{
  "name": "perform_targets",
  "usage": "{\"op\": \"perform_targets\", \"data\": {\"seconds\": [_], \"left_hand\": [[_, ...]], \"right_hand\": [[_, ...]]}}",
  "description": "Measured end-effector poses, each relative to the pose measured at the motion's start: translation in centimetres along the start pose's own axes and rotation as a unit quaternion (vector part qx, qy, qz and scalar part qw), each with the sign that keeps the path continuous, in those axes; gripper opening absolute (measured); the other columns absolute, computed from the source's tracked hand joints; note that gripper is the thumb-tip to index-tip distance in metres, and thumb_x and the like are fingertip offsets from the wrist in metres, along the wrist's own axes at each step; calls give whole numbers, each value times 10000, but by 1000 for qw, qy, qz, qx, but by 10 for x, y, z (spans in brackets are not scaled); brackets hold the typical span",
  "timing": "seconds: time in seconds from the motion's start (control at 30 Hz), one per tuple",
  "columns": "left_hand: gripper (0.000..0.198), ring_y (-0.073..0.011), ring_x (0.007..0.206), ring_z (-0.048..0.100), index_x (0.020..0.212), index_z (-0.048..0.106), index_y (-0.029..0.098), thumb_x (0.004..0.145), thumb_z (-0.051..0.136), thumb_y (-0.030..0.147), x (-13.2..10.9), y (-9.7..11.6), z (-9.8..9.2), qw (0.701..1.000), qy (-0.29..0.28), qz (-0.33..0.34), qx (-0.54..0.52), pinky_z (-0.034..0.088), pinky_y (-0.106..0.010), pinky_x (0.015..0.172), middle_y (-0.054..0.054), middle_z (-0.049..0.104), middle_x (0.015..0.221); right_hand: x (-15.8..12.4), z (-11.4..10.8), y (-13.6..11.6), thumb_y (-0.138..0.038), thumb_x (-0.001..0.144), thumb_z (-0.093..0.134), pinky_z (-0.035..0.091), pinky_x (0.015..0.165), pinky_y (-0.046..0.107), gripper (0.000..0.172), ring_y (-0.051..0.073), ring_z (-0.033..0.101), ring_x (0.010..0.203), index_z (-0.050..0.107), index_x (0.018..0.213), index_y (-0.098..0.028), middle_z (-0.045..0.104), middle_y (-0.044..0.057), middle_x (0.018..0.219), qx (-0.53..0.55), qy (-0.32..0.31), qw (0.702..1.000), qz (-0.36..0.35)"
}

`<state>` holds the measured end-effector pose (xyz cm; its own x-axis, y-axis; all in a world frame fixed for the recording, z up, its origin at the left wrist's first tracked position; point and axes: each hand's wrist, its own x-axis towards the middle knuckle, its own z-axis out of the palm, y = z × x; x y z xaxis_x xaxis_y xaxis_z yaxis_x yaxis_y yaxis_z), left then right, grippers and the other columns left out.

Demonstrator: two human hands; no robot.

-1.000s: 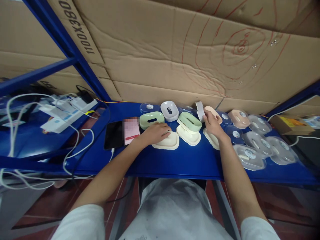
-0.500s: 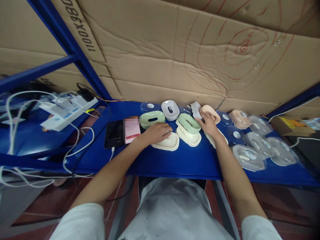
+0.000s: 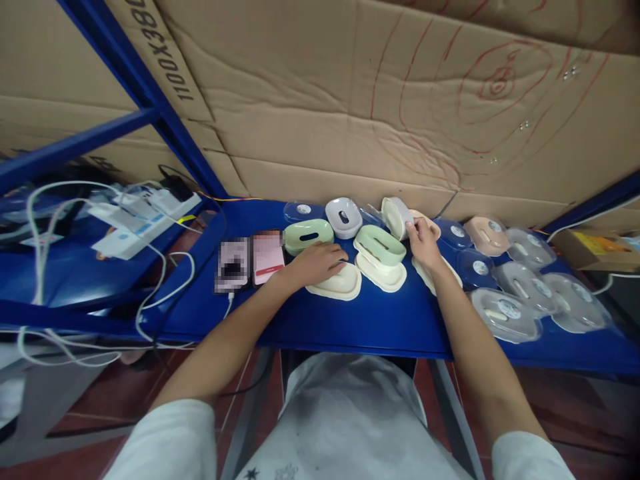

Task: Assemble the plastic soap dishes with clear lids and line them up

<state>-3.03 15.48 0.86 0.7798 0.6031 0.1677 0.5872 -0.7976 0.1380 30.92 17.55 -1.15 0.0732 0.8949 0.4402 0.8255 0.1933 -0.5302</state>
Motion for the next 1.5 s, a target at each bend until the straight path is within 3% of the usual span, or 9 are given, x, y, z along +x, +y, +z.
{"op": "perform_targets", "data": {"seconds": [0.13, 0.4, 0.7, 0.9, 1.03, 1.17, 1.27, 1.37, 1.5], "left_hand": [[246, -235, 1095, 711, 1171, 712, 211, 1093, 504, 318, 0, 1, -1, 1000, 5, -4, -8, 506, -374, 990, -66, 747, 1168], [443, -270, 1369, 604, 1526, 505, 249, 1087, 518, 306, -1, 3, -1, 998, 51, -15, -24, 519, -404, 1093, -117, 561, 1544], [435, -283, 1368, 607, 1512, 526, 238, 1081, 540, 292, -2, 3, 0, 999, 50, -11, -10, 533, -430, 1108, -127, 543, 1557], [393, -279, 1331, 629, 1467, 575, 229, 1078, 553, 286, -3, 4, -3, 999, 52, -14, -4, 534, -434, 1108, -118, 559, 1539], [366, -271, 1325, 632, 1431, 607, 230, 1071, 566, 282, -3, 2, -1, 998, 61, -14, -8, 531, -423, 1113, -114, 569, 1526], [335, -268, 1305, 641, 1390, 640, 232, 1074, 546, 294, -3, -1, 1, 998, 57, -15, -20, 525, -432, 1120, -108, 582, 1509], [321, -272, 1300, 641, 1362, 659, 231, 1072, 538, 297, -3, -2, 3, 998, 50, -10, -27, 518, -447, 1122, -109, 589, 1500], [309, -276, 1284, 648, 1329, 682, 231, 1073, 526, 306, -2, -2, 4, 998, 51, -8, -32, 518, -452, 1107, -111, 604, 1481], [306, -275, 1252, 664, 1292, 705, 218, 1077, 509, 315, -1, -4, 5, 998, 49, -1, -37, 508, -442, 1108, -111, 617, 1468]], "right_hand": [[-8, -12, -22, -557, 1103, 273, 197, 1245, 612, 390, 304, 574, 1303, 512, 1114, -249, 685, 143, 1316, -1, 29, 999, -42], [-21, -1, -55, -581, 1065, 425, 441, 1111, 531, 359, 325, 685, 1055, 542, 1105, -244, 752, 146, 1144, -2, -17, 992, -125], [-8, -19, -30, -602, 1108, 254, 518, 922, 448, 462, 286, 683, 991, 519, 1140, -224, 708, 138, 1060, 19, 155, 988, 15], [0, -34, -10, -468, 1103, 209, 519, 971, 495, 406, 291, 674, 1053, 523, 1170, -218, 673, 152, 1087, 9, 243, 962, 124], [1, -62, -7, -381, 997, 433, 501, 1059, 535, 416, 310, 669, 1146, 523, 1336, -158, 689, 196, 1204, -28, 203, 970, 134], [-24, -122, -13, -407, 944, 489, 489, 1092, 553, 444, 347, 679, 1188, 656, 1281, -171, 708, 233, 1285, -73, 151, 977, 129], [-68, -176, -1, -561, 882, 600, 562, 998, 529, 478, 346, 730, 1133, 684, 1293, -331, 754, 141, 1272, -81, -6, 989, 122], [-125, -215, 28, -662, 667, 764, 524, 1095, 594, 689, 416, 684, 1265, 647, 1326, -497, 735, 102, 1348, -120, -182, 959, 179], [-190, -224, 66, -668, 505, 828, 395, 1197, 751, 1002, 505, 516, 1451, 493, 1445, -579, 486, 83, 1645, -189, -184, 937, 231]]}}
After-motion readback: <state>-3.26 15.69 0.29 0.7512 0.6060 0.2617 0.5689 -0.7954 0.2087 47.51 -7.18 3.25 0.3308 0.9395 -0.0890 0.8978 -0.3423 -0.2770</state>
